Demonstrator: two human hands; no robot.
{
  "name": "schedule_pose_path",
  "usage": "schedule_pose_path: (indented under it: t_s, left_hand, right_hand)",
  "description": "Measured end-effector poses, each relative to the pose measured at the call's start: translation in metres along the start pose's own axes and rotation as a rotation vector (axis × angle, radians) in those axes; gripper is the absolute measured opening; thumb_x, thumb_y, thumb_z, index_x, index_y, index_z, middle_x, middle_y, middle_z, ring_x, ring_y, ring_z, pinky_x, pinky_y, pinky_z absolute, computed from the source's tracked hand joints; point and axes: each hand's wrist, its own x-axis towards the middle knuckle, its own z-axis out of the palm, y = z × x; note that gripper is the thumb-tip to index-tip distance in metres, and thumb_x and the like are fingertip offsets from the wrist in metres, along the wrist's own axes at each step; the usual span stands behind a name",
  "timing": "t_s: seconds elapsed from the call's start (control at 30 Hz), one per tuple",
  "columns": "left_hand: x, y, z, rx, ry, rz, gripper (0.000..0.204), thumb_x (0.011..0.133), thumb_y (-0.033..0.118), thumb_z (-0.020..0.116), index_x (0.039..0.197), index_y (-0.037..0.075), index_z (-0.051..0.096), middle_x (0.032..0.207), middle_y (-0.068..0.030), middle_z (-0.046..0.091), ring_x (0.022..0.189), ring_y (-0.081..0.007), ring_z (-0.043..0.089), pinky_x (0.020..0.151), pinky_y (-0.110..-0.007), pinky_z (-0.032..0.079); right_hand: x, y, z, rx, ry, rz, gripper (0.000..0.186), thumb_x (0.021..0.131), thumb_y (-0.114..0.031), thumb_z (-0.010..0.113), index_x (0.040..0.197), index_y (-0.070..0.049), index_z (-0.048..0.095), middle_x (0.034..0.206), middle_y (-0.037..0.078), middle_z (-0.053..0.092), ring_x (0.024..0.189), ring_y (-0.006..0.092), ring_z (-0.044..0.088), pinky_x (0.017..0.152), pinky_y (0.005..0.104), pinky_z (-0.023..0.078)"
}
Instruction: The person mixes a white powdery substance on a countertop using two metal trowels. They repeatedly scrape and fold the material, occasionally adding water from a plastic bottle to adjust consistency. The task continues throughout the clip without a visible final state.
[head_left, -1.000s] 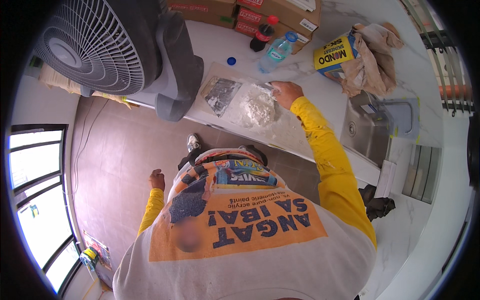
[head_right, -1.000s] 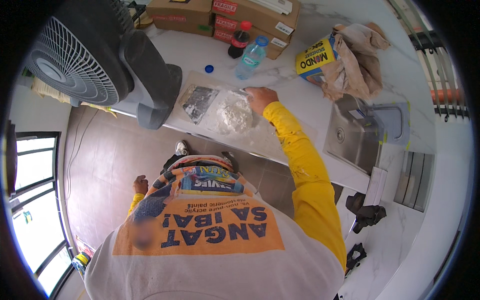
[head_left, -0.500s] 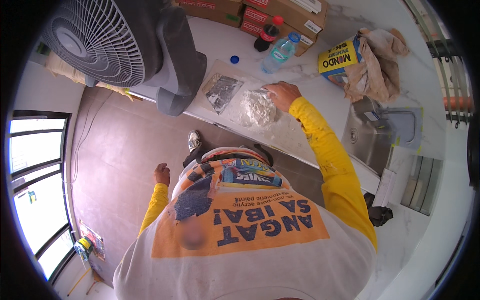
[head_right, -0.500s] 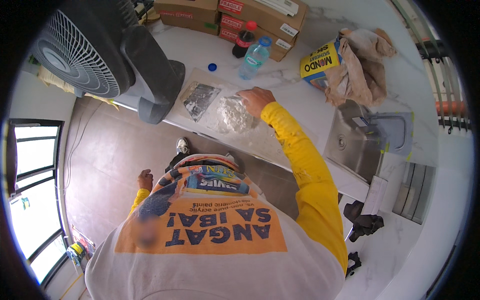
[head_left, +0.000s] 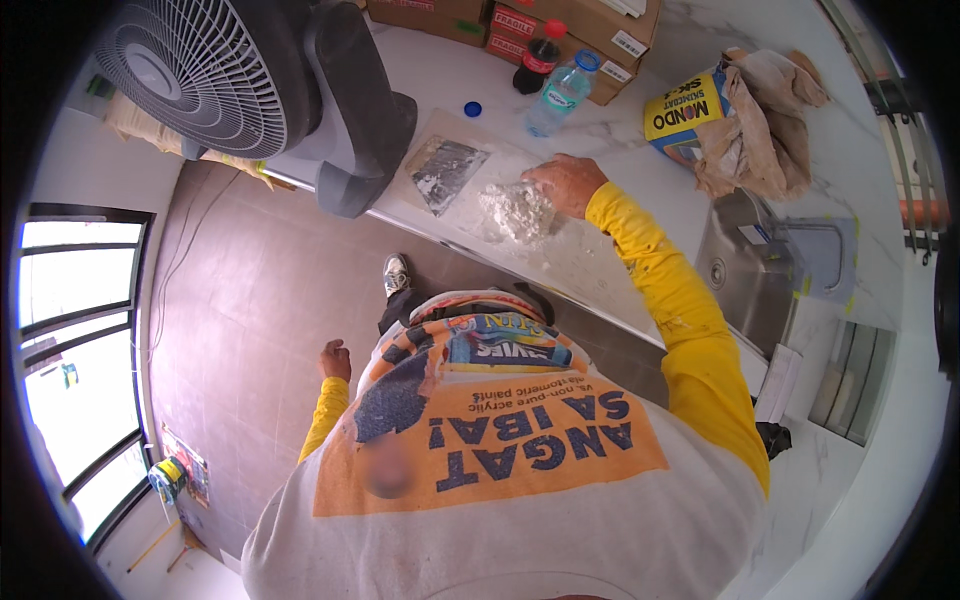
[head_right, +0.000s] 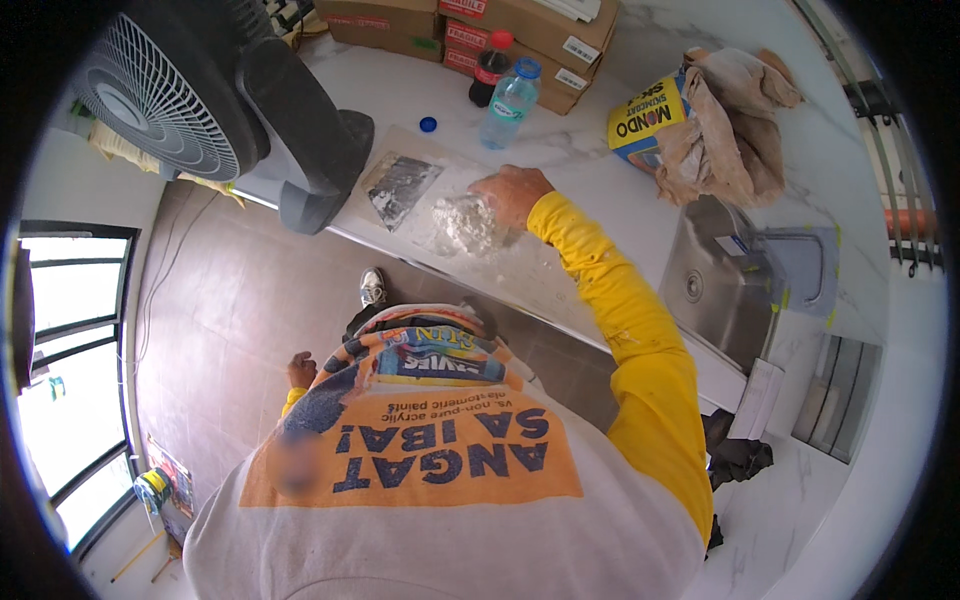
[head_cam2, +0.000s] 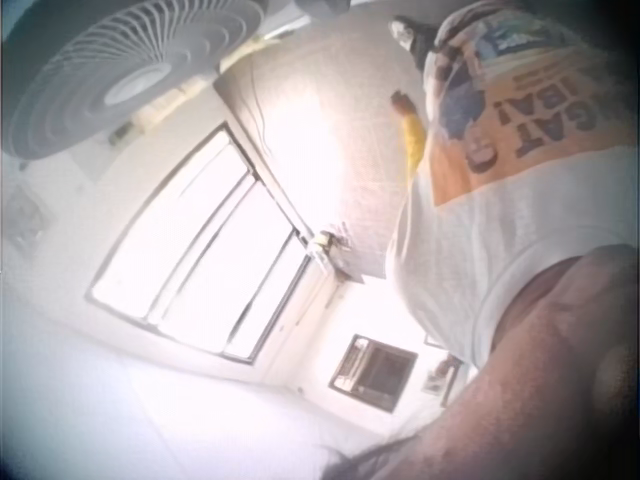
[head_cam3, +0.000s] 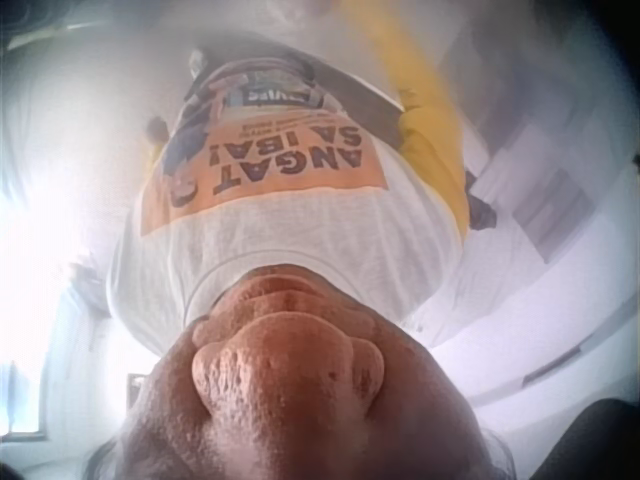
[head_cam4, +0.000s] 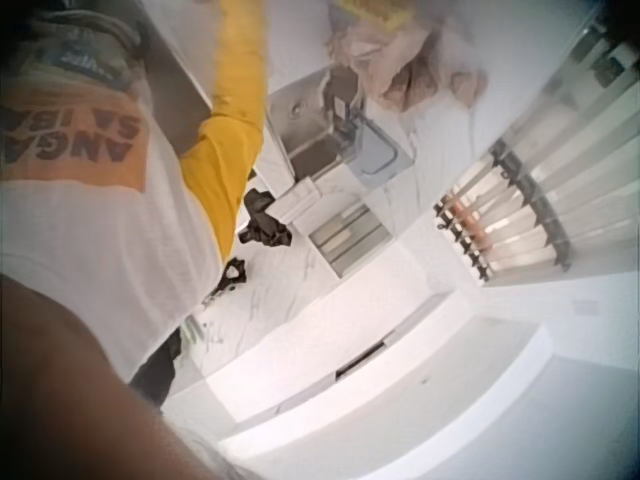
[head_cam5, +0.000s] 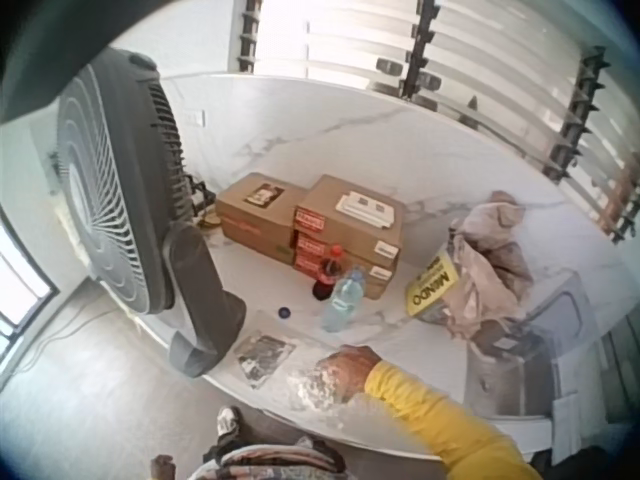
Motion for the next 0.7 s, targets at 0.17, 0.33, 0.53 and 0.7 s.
schedule_pose_path:
  t_s: [0.17, 0.33, 0.53, 0.7]
  left_hand:
    - [-0.026, 0.005, 0.0, 0.044, 0.012, -0.004, 0.029, 0.08, 0.014, 0.056, 0.104, 0.004, 0.07, 0.09, -0.0206, 0.07, 0.081, -0.0297, 0.069, 0.076, -0.038, 0.054]
    - [-0.021, 0.023, -0.005, -0.02, 0.012, 0.04, 0.029, 0.081, 0.012, 0.057, 0.106, 0.003, 0.068, 0.081, -0.0158, 0.07, 0.071, -0.0221, 0.068, 0.066, -0.034, 0.054]
    - [0.0, 0.022, 0.003, 0.015, -0.011, 0.08, 0.029, 0.081, 0.014, 0.056, 0.105, 0.004, 0.069, 0.086, -0.0176, 0.071, 0.075, -0.0258, 0.069, 0.07, -0.036, 0.055]
    - [0.042, 0.032, -0.015, 0.153, -0.033, 0.163, 0.029, 0.08, 0.015, 0.057, 0.104, 0.005, 0.07, 0.09, -0.0196, 0.071, 0.081, -0.0301, 0.07, 0.075, -0.038, 0.055]
  right_hand:
    - [0.025, -0.01, -0.009, -0.01, 0.015, -0.117, 0.028, 0.088, -0.02, 0.059, 0.114, -0.024, 0.068, 0.1, 0.006, 0.067, 0.101, 0.025, 0.059, 0.086, 0.0393, 0.048]
    - [0.02, -0.014, -0.001, -0.036, -0.061, -0.164, 0.03, 0.087, -0.02, 0.06, 0.115, -0.026, 0.069, 0.097, 0.007, 0.066, 0.099, 0.0252, 0.058, 0.084, 0.0389, 0.048]
    - [-0.024, -0.004, 0.02, 0.047, 0.08, 0.031, 0.032, 0.084, -0.017, 0.059, 0.114, -0.024, 0.07, 0.098, 0.004, 0.069, 0.099, 0.0235, 0.057, 0.083, 0.0378, 0.05]
    - [-0.032, -0.019, 0.044, -0.053, 0.13, 0.018, 0.033, 0.084, -0.013, 0.056, 0.112, -0.023, 0.07, 0.098, 0.003, 0.07, 0.096, 0.023, 0.059, 0.08, 0.039, 0.051]
